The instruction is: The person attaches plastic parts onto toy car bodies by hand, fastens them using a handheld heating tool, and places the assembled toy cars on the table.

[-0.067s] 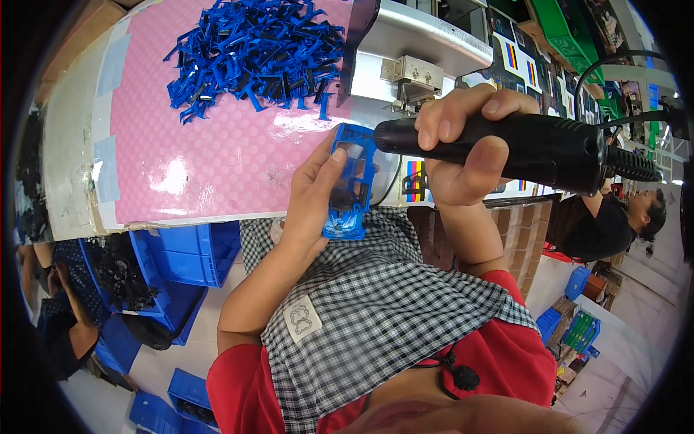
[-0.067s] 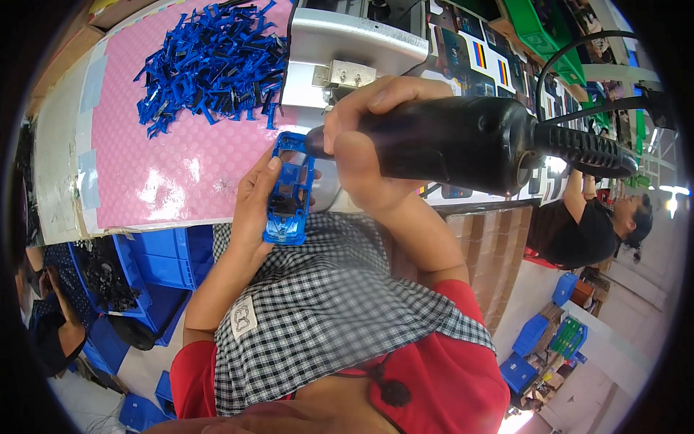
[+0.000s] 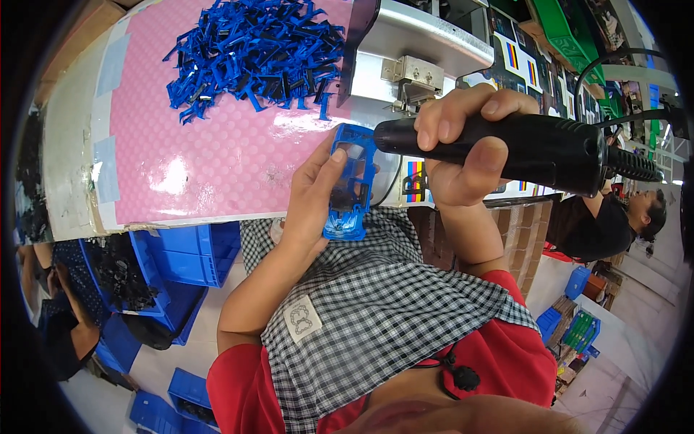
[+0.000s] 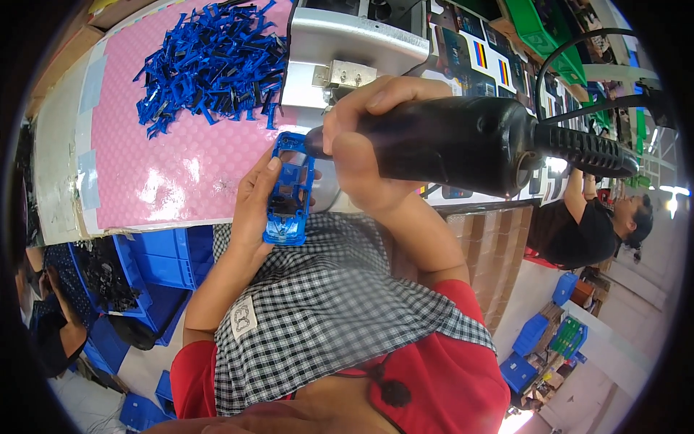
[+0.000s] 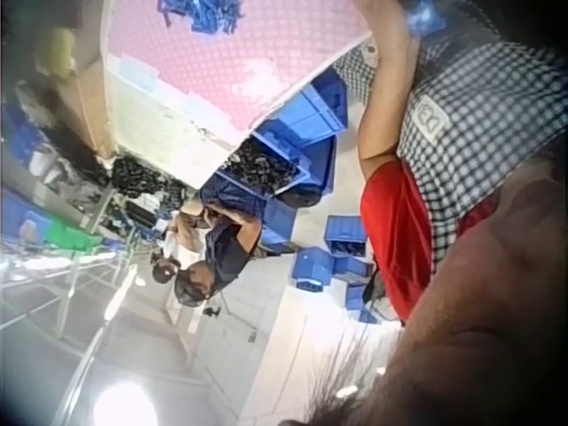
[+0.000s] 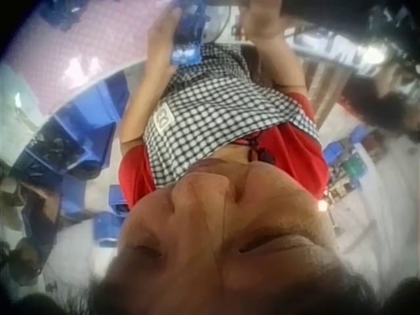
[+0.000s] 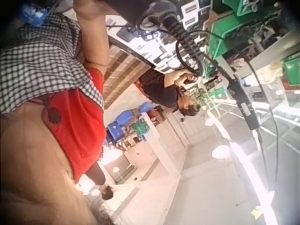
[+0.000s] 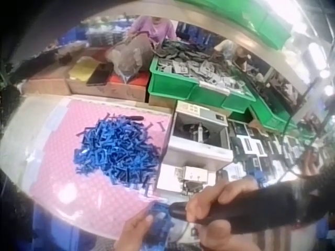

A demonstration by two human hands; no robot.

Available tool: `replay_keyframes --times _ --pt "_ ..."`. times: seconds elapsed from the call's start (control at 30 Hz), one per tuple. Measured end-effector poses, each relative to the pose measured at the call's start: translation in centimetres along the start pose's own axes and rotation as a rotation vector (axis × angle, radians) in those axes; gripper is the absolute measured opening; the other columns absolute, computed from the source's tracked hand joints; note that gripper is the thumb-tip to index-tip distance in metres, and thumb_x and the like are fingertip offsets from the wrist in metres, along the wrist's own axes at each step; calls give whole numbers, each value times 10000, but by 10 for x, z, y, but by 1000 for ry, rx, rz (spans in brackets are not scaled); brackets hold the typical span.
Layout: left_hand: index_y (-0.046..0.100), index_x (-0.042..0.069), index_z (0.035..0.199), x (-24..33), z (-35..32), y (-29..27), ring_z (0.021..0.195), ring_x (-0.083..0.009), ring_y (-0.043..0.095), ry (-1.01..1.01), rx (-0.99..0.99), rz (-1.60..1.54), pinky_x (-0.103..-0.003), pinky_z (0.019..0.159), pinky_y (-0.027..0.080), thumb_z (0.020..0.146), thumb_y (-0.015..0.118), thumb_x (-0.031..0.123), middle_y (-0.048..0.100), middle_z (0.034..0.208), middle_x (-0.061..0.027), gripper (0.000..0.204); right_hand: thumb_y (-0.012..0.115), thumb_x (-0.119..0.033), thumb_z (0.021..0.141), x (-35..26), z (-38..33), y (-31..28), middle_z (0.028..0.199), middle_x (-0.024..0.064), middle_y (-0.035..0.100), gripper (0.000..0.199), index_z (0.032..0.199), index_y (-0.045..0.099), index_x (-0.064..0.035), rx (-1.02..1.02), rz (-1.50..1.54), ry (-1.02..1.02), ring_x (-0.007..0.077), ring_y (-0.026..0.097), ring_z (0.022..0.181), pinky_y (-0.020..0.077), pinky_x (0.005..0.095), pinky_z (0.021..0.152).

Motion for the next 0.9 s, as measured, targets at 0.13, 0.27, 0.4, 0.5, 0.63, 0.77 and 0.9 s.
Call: replay_keyframes --times 0.13,0.27,0.4,0.5,0.63,0.77,0.9 --pt "419 40 1355 0 2 2 844 -110 628 5 16 24 -228 669 517 963 490 271 645 995 -77 460 594 -368 881 3 2 1 696 71 460 386 996 334 -106 -4 -116 72 149 467 525 456 295 514" --pt "425 45 1356 -2 9 -1 793 -80 607 -17 3 9 -214 644 499 954 515 259 641 969 -52 464 600 -362 881 10 5 4 676 61 454 378 973 336 -107 -2 -159 78 142 460 516 454 296 506" --pt "418 35 1362 9 2 -11 747 -52 570 13 22 -7 -196 627 475 942 541 237 626 926 -25 482 645 -336 860 25 16 21 666 61 455 393 954 346 -100 -193 -89 111 143 450 513 430 291 490" --pt "416 15 1359 19 -19 -25 773 -64 557 20 132 84 -201 653 467 934 552 226 615 909 -34 494 761 -360 763 36 5 56 685 62 463 478 923 402 -89 -623 345 219 156 458 561 385 282 473" --pt "464 16 1317 15 -33 -44 896 -147 589 34 90 264 -298 784 491 907 583 246 632 983 -78 485 724 -469 758 19 -20 50 715 18 493 475 958 471 -120 -290 144 -7 123 457 576 395 256 485" --pt "523 60 1260 21 -61 -36 749 -31 505 194 -85 43 -214 609 446 908 586 230 590 909 27 395 627 -452 807 -7 -28 30 696 46 415 417 945 462 -95 -112 196 -30 149 416 527 361 311 545" --pt "591 53 1126 32 -83 -37 731 -38 497 212 -85 -38 -215 624 427 896 587 219 577 841 19 284 605 -494 808 -18 -26 33 703 28 393 448 1013 495 -111 -43 175 10 146 416 572 333 326 580"
Point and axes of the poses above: each hand's wrist, its own z-axis towards the middle knuckle, its own y-axis out of the palm, x = y × z, the point moved 8 cm from there along z, towards the middle knuckle
